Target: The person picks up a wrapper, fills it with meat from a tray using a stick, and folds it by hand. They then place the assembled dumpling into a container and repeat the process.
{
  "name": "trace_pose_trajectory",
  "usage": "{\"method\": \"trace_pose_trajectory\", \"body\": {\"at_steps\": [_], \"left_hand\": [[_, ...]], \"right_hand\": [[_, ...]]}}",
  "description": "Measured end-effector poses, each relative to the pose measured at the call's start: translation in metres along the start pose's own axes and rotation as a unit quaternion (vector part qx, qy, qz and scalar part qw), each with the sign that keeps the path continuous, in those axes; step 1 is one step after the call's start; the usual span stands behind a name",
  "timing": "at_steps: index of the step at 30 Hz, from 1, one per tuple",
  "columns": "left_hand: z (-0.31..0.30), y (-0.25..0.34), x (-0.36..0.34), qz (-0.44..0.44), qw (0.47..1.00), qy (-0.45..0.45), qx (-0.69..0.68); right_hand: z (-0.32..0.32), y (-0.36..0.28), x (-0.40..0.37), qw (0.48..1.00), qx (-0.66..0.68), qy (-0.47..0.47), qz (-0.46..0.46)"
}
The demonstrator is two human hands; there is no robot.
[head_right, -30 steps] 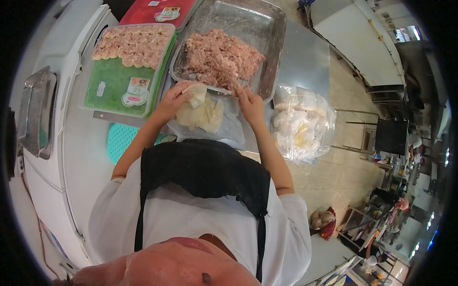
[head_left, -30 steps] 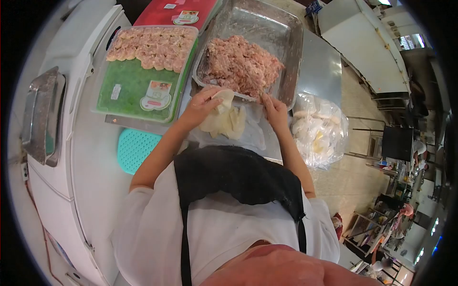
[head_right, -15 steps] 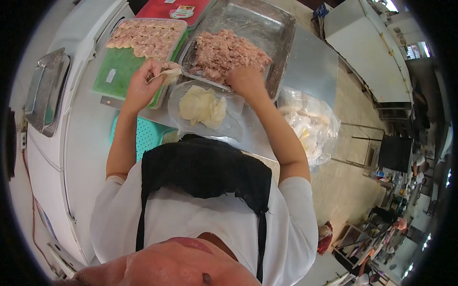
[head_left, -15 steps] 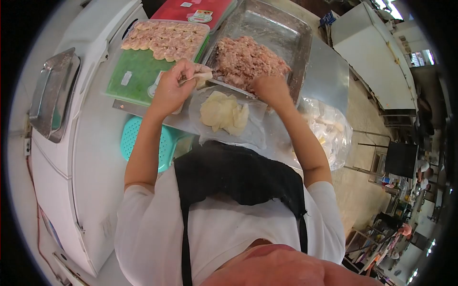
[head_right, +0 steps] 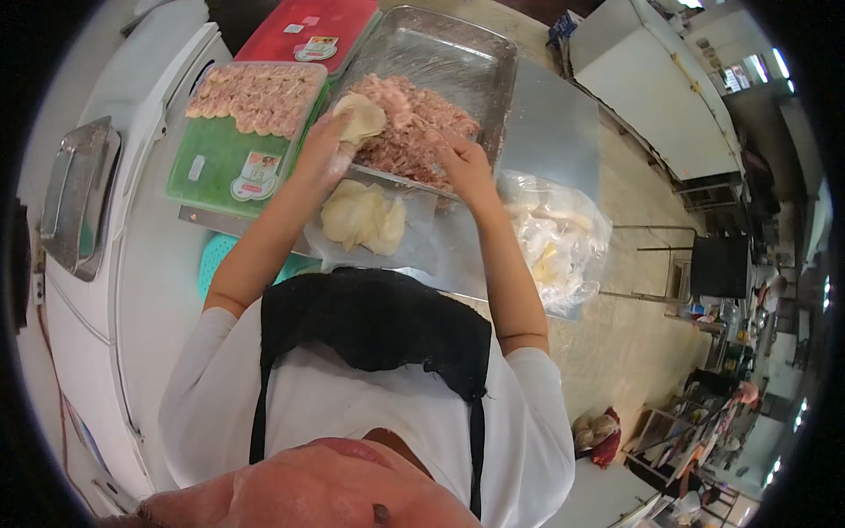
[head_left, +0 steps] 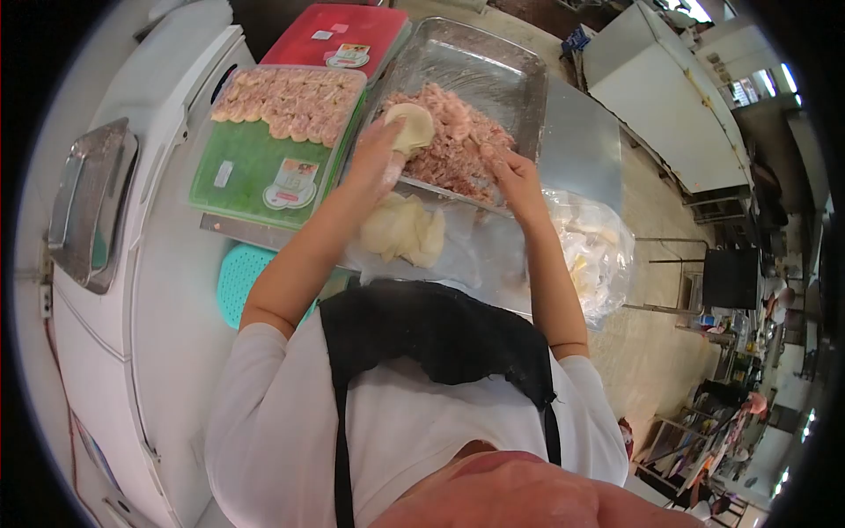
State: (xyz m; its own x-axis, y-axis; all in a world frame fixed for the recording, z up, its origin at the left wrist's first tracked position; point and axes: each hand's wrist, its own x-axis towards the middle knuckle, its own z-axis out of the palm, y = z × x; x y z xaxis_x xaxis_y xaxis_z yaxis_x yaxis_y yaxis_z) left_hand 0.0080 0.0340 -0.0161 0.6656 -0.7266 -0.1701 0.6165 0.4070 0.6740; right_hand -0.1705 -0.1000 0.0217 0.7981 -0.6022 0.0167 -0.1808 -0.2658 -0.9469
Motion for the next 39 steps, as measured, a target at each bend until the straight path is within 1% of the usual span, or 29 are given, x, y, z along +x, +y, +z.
{"method": "trace_pose_trajectory", "body": {"at_steps": [1,2,3,4,5,6,9,10,13,15,16,17,18,19,22,24,25,27,28,29,30,31,33,34,36,37,39], "left_hand": [[0.008,-0.005,0.003,-0.022,0.999,-0.009,-0.035],[0.016,-0.012,0.006,-0.013,1.000,-0.010,-0.027],[0.026,-0.012,0.005,-0.018,0.996,-0.027,-0.088],[0.038,-0.006,0.002,-0.023,0.988,-0.042,-0.150],[0.048,0.002,-0.001,-0.028,0.976,-0.056,-0.210],[0.051,0.012,-0.006,-0.079,0.972,-0.019,-0.219],[0.018,0.006,0.006,-0.102,0.962,-0.050,-0.250],[0.015,0.004,0.009,-0.098,0.963,-0.038,-0.248],[0.022,0.008,0.008,-0.081,0.967,-0.008,-0.241],[0.034,0.015,0.002,-0.067,0.970,0.007,-0.234],[0.033,0.015,0.001,-0.071,0.974,0.035,-0.210],[0.031,0.017,0.002,-0.071,0.978,0.064,-0.188],[0.031,0.019,0.002,-0.073,0.980,0.092,-0.163],[0.032,0.019,0.003,-0.066,0.980,0.080,-0.167],[0.043,0.021,-0.003,-0.063,0.978,0.055,-0.189],[0.053,0.030,-0.010,-0.070,0.970,0.057,-0.224],[0.048,0.027,-0.008,-0.048,0.981,-0.014,-0.187],[0.038,0.024,-0.008,-0.007,0.982,-0.157,-0.102],[0.038,0.028,-0.011,0.067,0.982,-0.159,0.073],[0.038,0.031,-0.018,0.136,0.948,-0.153,0.245],[0.045,0.034,-0.025,0.198,0.880,-0.141,0.408],[0.052,0.034,-0.027,0.230,0.848,-0.166,0.449],[0.061,0.035,-0.030,0.288,0.771,-0.212,0.527],[0.063,0.036,-0.030,0.236,0.777,-0.244,0.529],[0.063,0.038,-0.028,0.128,0.782,-0.307,0.527],[0.062,0.035,-0.028,0.150,0.768,-0.318,0.536],[0.059,0.027,-0.025,0.195,0.736,-0.341,0.552]], "right_hand": [[0.003,-0.006,0.000,1.000,0.017,-0.003,0.001],[0.008,0.007,0.004,0.997,-0.037,0.027,-0.067],[0.016,0.034,0.011,0.985,-0.091,0.055,-0.133],[0.021,0.037,0.013,0.966,-0.144,0.082,-0.198],[0.017,0.038,0.012,0.960,-0.204,0.067,-0.182],[0.012,0.019,0.003,0.949,-0.263,0.050,-0.164],[-0.011,-0.018,-0.011,0.903,-0.411,-0.013,-0.123],[-0.015,-0.022,-0.015,0.883,-0.454,-0.037,-0.111],[-0.004,-0.024,-0.020,0.885,-0.429,-0.016,-0.178],[-0.006,-0.023,-0.010,0.874,-0.459,-0.060,-0.151],[-0.006,-0.026,-0.007,0.866,-0.474,-0.084,-0.139],[-0.012,-0.033,-0.009,0.854,-0.499,-0.081,-0.122],[-0.013,-0.069,-0.019,0.843,-0.523,-0.077,-0.103],[-0.013,-0.088,-0.025,0.832,-0.544,-0.072,-0.082],[-0.004,-0.050,-0.019,0.864,-0.466,-0.078,-0.172],[-0.024,-0.042,-0.009,0.879,-0.398,-0.076,-0.249],[-0.035,-0.041,-0.004,0.883,-0.362,-0.075,-0.291],[-0.054,-0.045,-0.005,0.940,-0.283,-0.079,-0.172],[-0.061,-0.050,-0.007,0.960,-0.242,-0.081,-0.110],[-0.066,-0.055,-0.009,0.961,-0.237,-0.104,-0.094],[-0.072,-0.059,-0.012,0.961,-0.231,-0.128,-0.076],[-0.076,-0.060,-0.015,0.960,-0.225,-0.154,-0.058],[-0.083,-0.054,-0.020,0.942,-0.252,-0.165,-0.145],[-0.086,-0.051,-0.021,0.931,-0.264,-0.169,-0.188],[-0.078,-0.027,-0.019,0.923,-0.217,-0.165,-0.271],[-0.075,-0.014,-0.018,0.917,-0.192,-0.162,-0.309],[-0.079,0.002,-0.009,0.922,-0.205,-0.193,-0.266]]}}
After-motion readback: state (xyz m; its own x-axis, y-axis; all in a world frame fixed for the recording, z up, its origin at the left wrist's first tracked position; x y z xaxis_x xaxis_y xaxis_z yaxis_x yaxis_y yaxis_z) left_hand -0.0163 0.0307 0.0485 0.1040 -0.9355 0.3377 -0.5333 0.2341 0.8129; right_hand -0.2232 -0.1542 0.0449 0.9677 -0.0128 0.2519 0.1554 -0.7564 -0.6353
